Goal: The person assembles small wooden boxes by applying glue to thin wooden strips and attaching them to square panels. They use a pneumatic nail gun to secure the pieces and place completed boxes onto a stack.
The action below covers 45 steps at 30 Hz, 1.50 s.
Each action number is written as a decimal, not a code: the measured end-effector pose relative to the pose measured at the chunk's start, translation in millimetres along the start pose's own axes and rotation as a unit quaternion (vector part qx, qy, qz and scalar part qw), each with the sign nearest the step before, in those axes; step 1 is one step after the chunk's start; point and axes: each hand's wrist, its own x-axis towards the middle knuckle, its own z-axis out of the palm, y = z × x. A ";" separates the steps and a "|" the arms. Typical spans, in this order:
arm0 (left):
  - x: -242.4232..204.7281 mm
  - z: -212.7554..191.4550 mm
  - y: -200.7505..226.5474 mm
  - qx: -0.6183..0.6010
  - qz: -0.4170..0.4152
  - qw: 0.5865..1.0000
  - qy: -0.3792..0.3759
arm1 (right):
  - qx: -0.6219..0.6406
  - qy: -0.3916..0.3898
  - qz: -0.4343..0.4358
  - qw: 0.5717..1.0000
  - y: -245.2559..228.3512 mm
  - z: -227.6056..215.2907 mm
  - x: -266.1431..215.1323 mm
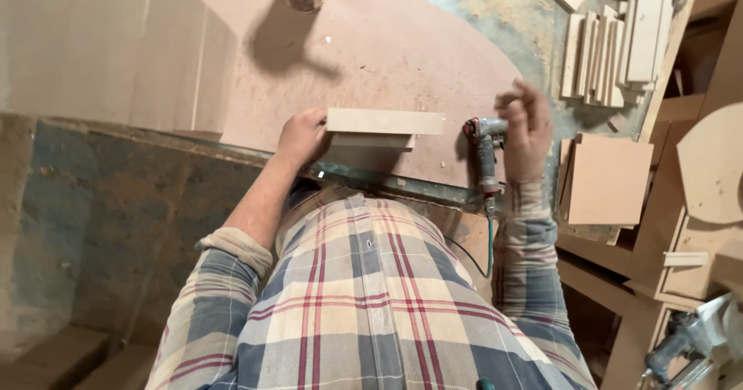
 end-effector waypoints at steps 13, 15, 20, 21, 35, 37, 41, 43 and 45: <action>1.3 32.4 -3.1 0.275 0.110 0.955 0.030 | -0.111 -0.122 0.069 0.984 78.0 -9.8 -106.1; 3.3 36.6 6.5 0.186 0.122 0.973 0.060 | -0.111 -0.114 0.069 0.985 77.6 -20.8 -103.3; 29.1 51.4 21.4 0.195 0.093 0.975 0.046 | -0.096 -0.091 0.057 0.990 84.3 -44.5 -63.2; 33.7 49.7 19.3 0.156 0.095 0.982 0.054 | -0.092 -0.085 0.068 0.990 87.8 -45.4 -56.1; 78.0 37.5 13.5 -0.117 -0.195 0.973 -0.036 | -0.367 0.043 0.009 0.929 296.5 -121.6 271.9; 79.9 34.1 23.4 -0.058 -0.151 0.986 -0.037 | -0.424 0.080 0.070 0.900 322.2 -131.3 315.0; 83.1 30.0 33.8 -0.081 -0.174 0.981 -0.029 | -0.504 0.100 0.161 0.843 342.1 -150.3 351.6; 81.9 31.0 34.5 -0.102 -0.194 0.975 -0.023 | -0.572 0.097 0.105 0.808 342.8 -149.5 346.9; 80.6 32.7 33.8 -0.100 -0.187 0.977 -0.020 | -0.603 0.084 0.083 0.789 342.7 -147.1 341.4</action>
